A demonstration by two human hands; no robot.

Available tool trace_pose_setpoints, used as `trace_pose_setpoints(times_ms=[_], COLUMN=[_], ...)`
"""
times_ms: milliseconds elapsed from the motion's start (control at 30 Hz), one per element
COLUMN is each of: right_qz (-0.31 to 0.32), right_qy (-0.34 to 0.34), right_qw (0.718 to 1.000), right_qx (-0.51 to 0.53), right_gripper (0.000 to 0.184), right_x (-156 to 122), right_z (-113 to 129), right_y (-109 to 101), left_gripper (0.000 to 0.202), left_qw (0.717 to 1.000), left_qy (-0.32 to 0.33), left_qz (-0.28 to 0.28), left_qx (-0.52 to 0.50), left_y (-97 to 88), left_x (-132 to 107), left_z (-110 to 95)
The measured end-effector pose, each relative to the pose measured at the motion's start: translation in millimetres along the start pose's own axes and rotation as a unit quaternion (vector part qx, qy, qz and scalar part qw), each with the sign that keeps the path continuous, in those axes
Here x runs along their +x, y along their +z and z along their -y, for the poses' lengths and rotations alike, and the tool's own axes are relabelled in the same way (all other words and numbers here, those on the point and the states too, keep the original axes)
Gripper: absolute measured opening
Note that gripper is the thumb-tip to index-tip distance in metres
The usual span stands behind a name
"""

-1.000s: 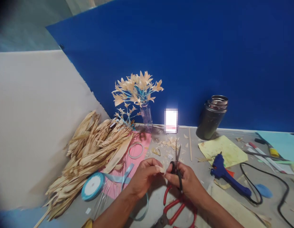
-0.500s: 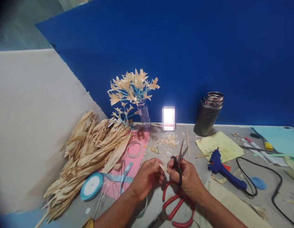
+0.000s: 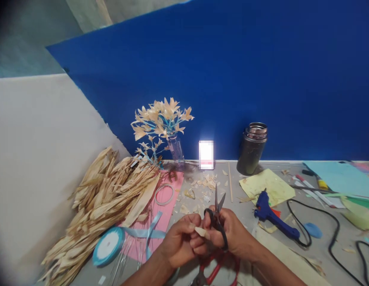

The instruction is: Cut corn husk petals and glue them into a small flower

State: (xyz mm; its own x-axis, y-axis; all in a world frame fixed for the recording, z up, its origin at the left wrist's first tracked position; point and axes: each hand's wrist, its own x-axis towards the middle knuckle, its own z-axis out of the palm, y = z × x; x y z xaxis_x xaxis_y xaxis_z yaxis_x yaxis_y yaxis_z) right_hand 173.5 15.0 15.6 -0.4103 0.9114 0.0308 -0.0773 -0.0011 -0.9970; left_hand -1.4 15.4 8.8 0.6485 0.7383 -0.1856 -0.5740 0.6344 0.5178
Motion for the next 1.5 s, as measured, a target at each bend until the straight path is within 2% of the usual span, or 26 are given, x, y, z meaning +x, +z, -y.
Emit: trace_pose_setpoints(times_ms=[100, 167, 233, 300, 400, 500, 567, 667, 733, 800, 833, 900, 933, 967, 1033, 1100, 1167, 1233, 1300, 1333, 1400, 1500], right_qz=[0.003, -0.006, -0.025, -0.046, -0.079, -0.140, -0.200, -0.226, -0.224, -0.194, -0.153, -0.078, -0.063, -0.055, -0.065, -0.079, -0.079, -0.046, 0.000, 0.000, -0.044, -0.138], right_qy=[0.002, 0.002, 0.000, -0.002, 0.001, 0.018, 0.029, 0.032, 0.043, 0.071, 0.098, 0.140, 0.130, 0.122, 0.108, 0.111, 0.122, 0.142, 0.170, 0.172, 0.149, 0.090], right_qw=[0.999, 1.000, 1.000, 0.999, 0.995, 0.987, 0.975, 0.968, 0.966, 0.972, 0.979, 0.985, 0.987, 0.988, 0.988, 0.987, 0.986, 0.987, 0.985, 0.985, 0.983, 0.965], right_qx=[0.034, 0.028, -0.002, -0.030, -0.056, -0.083, -0.087, -0.101, -0.125, -0.112, -0.089, -0.059, -0.068, -0.082, -0.093, -0.090, -0.083, -0.058, -0.018, -0.024, -0.097, -0.202], right_gripper=[0.043, 0.044, 0.041, 0.037, 0.031, 0.028, 0.033, 0.036, 0.039, 0.038, 0.033, 0.019, 0.015, 0.012, 0.008, 0.017, 0.016, 0.014, 0.023, 0.026, 0.026, 0.029], right_x=[1, 1, 2, 4, 8, 11, 8, -5, -17, -28, -32, -36, -36, -37, -37, -40, -47, -54, -59, -61, -62, -61], right_z=[2, 3, 3, 1, 3, 18, 35, 57, 57, 45, 35, 13, 3, -7, -21, -29, -30, -26, -18, -14, -8, -4], right_y=[0, 3, 5, 7, 1, -20, -40, -63, -64, -51, -40, -14, -1, 11, 28, 35, 33, 28, 22, 19, 15, 9], left_gripper=[0.031, 0.040, 0.040, 0.040, 0.039, 0.034, 0.029, 0.022, 0.028, 0.031, 0.035, 0.052, 0.059, 0.060, 0.053, 0.041, 0.032, 0.027, 0.026, 0.028, 0.031, 0.035], left_qw=[0.998, 0.984, 0.961, 0.947, 0.944, 0.930, 0.898, 0.865, 0.856, 0.859, 0.884, 0.945, 0.956, 0.955, 0.944, 0.929, 0.916, 0.908, 0.911, 0.912, 0.911, 0.905], left_qy=[0.029, 0.077, 0.105, 0.096, 0.072, 0.097, 0.143, 0.132, 0.141, 0.174, 0.152, 0.043, -0.009, -0.026, -0.012, -0.015, -0.018, -0.001, 0.008, 0.010, 0.020, 0.048], left_qz=[-0.020, -0.070, -0.126, -0.165, -0.181, -0.193, -0.213, -0.252, -0.258, -0.234, -0.190, -0.087, -0.039, -0.019, -0.052, -0.105, -0.123, -0.132, -0.141, -0.140, -0.126, -0.106], left_qx=[0.045, 0.142, 0.222, 0.259, 0.266, 0.298, 0.356, 0.414, 0.424, 0.421, 0.400, 0.312, 0.292, 0.295, 0.327, 0.355, 0.382, 0.397, 0.388, 0.385, 0.392, 0.409], left_y=[3.7, 6.0, 7.2, 7.5, 8.9, 11.8, 13.2, 16.0, 20.0, 24.8, 27.0, 30.0, 30.8, 31.3, 32.0, 33.5, 36.2, 40.3, 45.5, 48.4, 53.9, 55.9], left_x=[-2, -3, -4, -6, 0, 26, 52, 84, 85, 67, 54, 24, 11, 1, -12, -17, -18, -18, -18, -17, -16, -17], left_z=[-4, -5, -6, -8, -15, -32, -50, -74, -78, -68, -58, -31, -17, -4, 15, 25, 28, 27, 25, 24, 23, 20])
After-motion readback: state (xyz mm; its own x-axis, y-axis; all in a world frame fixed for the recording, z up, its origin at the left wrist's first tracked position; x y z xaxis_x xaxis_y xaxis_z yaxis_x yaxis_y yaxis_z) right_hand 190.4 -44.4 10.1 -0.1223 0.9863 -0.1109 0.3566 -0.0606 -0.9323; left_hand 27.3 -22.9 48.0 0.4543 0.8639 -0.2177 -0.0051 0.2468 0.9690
